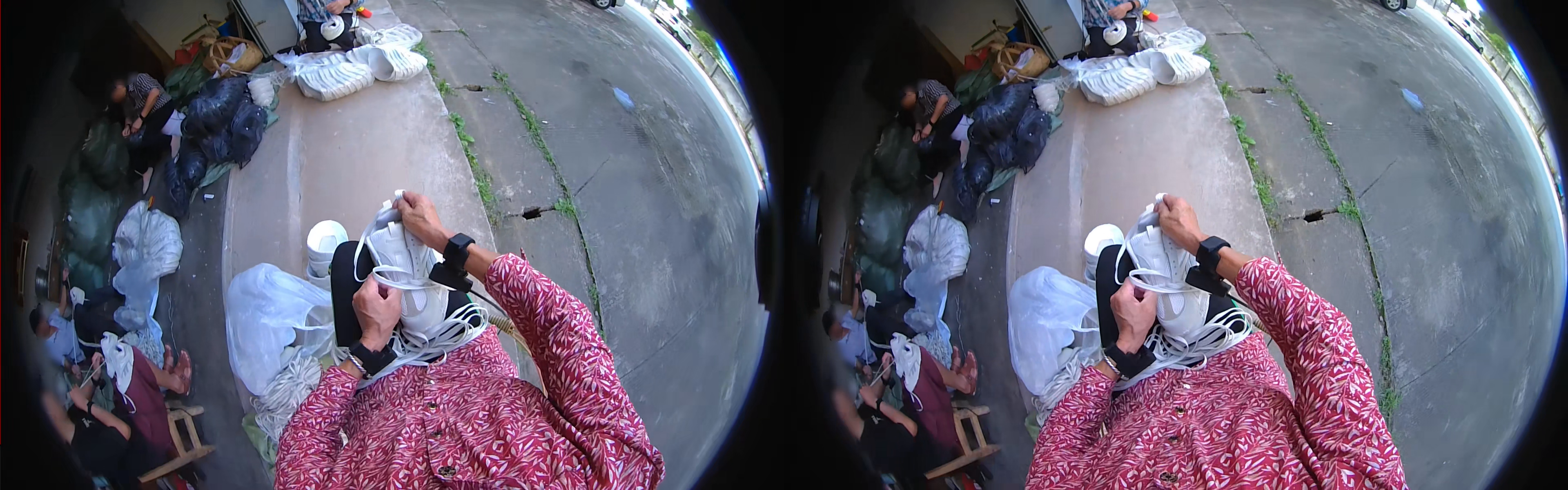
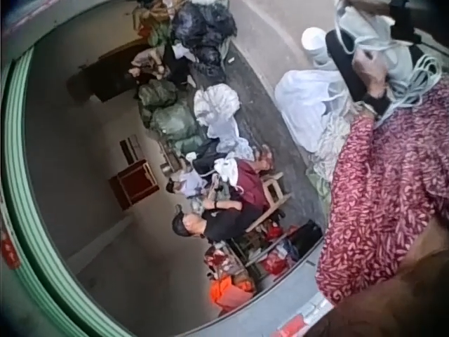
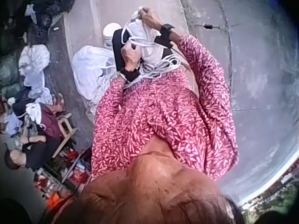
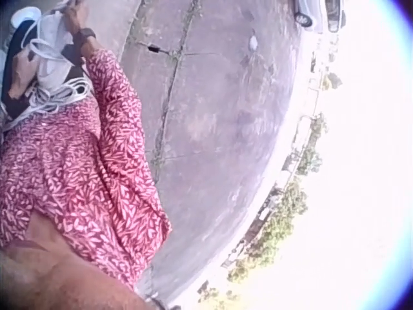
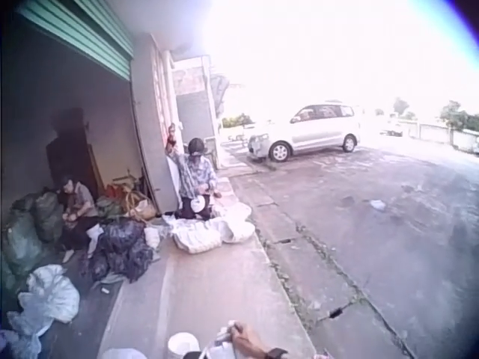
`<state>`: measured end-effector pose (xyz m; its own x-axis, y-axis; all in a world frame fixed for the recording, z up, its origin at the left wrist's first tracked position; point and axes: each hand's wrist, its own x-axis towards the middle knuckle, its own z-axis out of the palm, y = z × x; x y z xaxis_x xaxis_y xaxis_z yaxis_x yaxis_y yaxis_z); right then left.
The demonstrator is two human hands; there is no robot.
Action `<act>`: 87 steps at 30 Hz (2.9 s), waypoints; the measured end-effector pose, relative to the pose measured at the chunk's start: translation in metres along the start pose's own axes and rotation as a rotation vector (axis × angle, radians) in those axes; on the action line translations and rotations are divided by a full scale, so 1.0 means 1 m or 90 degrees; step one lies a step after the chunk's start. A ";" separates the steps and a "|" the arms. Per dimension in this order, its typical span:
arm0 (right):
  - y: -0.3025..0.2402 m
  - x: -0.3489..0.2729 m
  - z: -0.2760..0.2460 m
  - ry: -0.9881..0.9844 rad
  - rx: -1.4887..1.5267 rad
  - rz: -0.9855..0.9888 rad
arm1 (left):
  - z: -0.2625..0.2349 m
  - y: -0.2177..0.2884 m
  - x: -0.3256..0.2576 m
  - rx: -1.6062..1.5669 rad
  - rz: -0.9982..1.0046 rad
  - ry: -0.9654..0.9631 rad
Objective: The recorder is threading and lacing white shoe components together using white cord.
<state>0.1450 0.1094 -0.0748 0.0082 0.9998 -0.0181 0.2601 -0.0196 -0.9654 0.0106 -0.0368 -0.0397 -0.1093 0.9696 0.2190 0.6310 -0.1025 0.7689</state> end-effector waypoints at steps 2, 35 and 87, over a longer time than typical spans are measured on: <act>-0.005 0.000 0.004 -0.011 -0.003 0.020 | 0.002 -0.010 -0.007 -0.106 -0.066 0.037; -0.004 -0.015 0.004 0.010 0.026 0.059 | -0.016 -0.032 -0.018 -0.123 -0.108 -0.087; 0.006 -0.014 -0.002 0.001 0.078 0.065 | -0.056 -0.021 0.013 0.122 0.249 -0.208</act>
<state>0.1490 0.0957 -0.0801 0.0301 0.9926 -0.1179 0.1385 -0.1210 -0.9829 -0.0467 -0.0344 -0.0196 0.3872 0.8886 0.2458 0.7086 -0.4574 0.5374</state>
